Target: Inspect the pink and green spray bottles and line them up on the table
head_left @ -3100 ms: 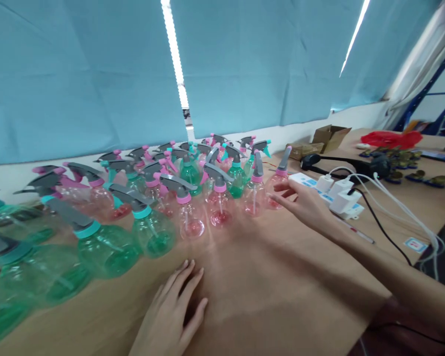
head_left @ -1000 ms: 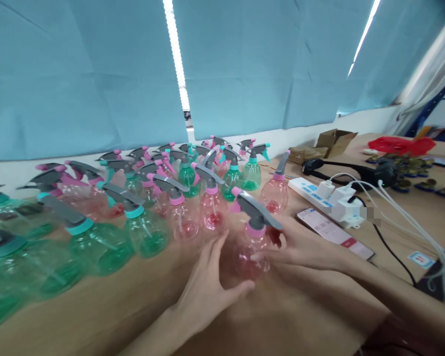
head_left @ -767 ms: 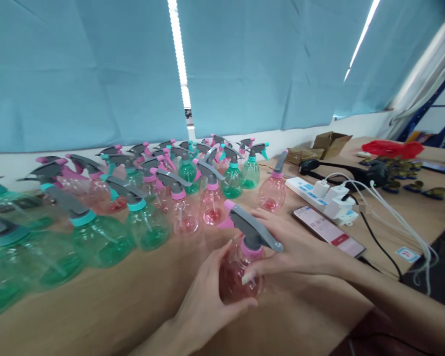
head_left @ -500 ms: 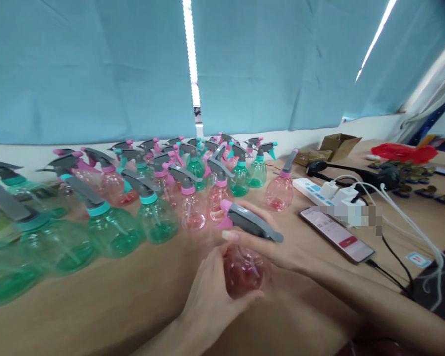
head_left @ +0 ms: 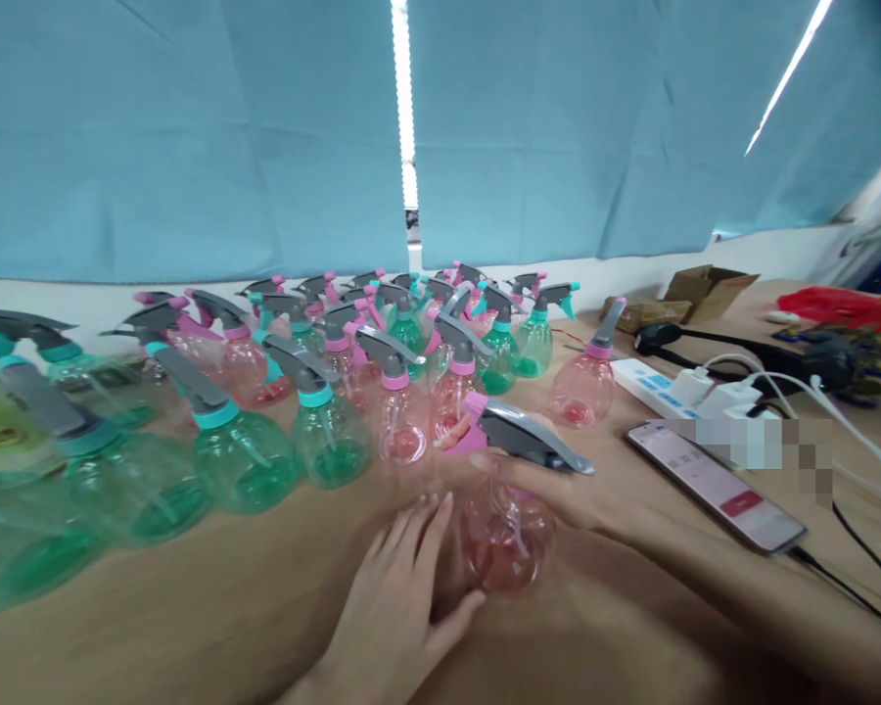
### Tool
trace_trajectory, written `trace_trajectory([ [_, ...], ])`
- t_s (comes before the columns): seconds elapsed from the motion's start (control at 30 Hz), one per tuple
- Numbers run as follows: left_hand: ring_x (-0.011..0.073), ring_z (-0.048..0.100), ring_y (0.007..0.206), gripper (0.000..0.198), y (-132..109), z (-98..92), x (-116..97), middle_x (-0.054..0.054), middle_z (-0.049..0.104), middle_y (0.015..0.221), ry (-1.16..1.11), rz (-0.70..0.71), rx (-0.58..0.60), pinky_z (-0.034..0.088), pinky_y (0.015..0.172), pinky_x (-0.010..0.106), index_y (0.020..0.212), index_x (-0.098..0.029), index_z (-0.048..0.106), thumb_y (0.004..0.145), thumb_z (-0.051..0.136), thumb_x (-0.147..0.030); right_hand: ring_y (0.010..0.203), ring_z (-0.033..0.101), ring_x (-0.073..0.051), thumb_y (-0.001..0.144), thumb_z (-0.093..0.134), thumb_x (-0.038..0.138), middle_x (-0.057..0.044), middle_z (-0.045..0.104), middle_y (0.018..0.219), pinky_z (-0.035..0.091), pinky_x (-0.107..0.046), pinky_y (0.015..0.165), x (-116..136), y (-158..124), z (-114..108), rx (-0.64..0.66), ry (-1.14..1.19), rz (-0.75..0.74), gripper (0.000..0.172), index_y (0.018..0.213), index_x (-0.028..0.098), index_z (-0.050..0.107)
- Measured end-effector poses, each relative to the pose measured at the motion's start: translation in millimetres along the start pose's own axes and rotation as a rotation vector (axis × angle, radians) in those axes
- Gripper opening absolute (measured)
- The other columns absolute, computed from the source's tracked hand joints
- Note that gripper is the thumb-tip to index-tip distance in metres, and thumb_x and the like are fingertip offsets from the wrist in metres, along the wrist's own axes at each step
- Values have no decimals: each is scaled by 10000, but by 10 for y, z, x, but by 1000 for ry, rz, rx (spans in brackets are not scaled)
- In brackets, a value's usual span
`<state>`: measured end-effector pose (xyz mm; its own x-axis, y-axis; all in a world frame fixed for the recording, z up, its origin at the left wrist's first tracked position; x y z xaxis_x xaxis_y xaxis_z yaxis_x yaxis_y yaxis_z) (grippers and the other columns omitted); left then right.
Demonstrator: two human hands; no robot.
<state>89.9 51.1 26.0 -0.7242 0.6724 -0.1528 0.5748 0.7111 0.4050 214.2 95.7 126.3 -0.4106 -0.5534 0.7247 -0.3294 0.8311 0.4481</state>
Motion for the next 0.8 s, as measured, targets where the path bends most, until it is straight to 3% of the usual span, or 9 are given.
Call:
trace_trajectory([
  [0.1, 315, 532, 1208, 627, -96, -23, 39, 159, 536, 1353, 99, 34, -46, 465, 952, 461, 1417, -151, 318, 885, 557, -379, 556, 427, -135, 825, 478, 575, 13, 445, 602, 399, -261, 492, 4, 35, -47, -45, 7, 2, 397, 637, 230, 421],
  [0.3, 312, 570, 1171, 565, -112, -34, 2, 173, 566, 1319, 204, 75, -76, 515, 906, 433, 1362, -102, 389, 894, 525, -387, 532, 358, -110, 858, 467, 474, 39, 372, 588, 324, -235, 469, 66, 78, 5, 52, 49, -50, 324, 662, 230, 385],
  [0.6, 292, 584, 1159, 509, -98, -58, -4, 155, 592, 1294, 227, 68, -71, 517, 914, 409, 1338, -115, 425, 906, 481, -378, 577, 465, -125, 866, 455, 479, 8, 512, 660, 395, -260, 536, -13, 98, 49, 66, 72, -50, 285, 748, 225, 508],
  [0.8, 285, 585, 1160, 488, -106, -74, -4, 142, 597, 1291, 218, 82, -84, 517, 918, 395, 1322, -103, 458, 904, 494, -352, 599, 477, -133, 846, 487, 464, 9, 493, 637, 402, -246, 517, -40, 126, 56, 72, 59, -11, 275, 735, 215, 514],
])
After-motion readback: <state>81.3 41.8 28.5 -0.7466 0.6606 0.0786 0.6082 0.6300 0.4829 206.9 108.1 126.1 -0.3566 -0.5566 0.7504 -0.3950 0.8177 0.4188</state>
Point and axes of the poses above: each hand's wrist, its own y-axis towards the middle knuckle, its own z-axis out of the palm, x = y × z, the point moved 9 cm from there along y, towards the middle knuckle
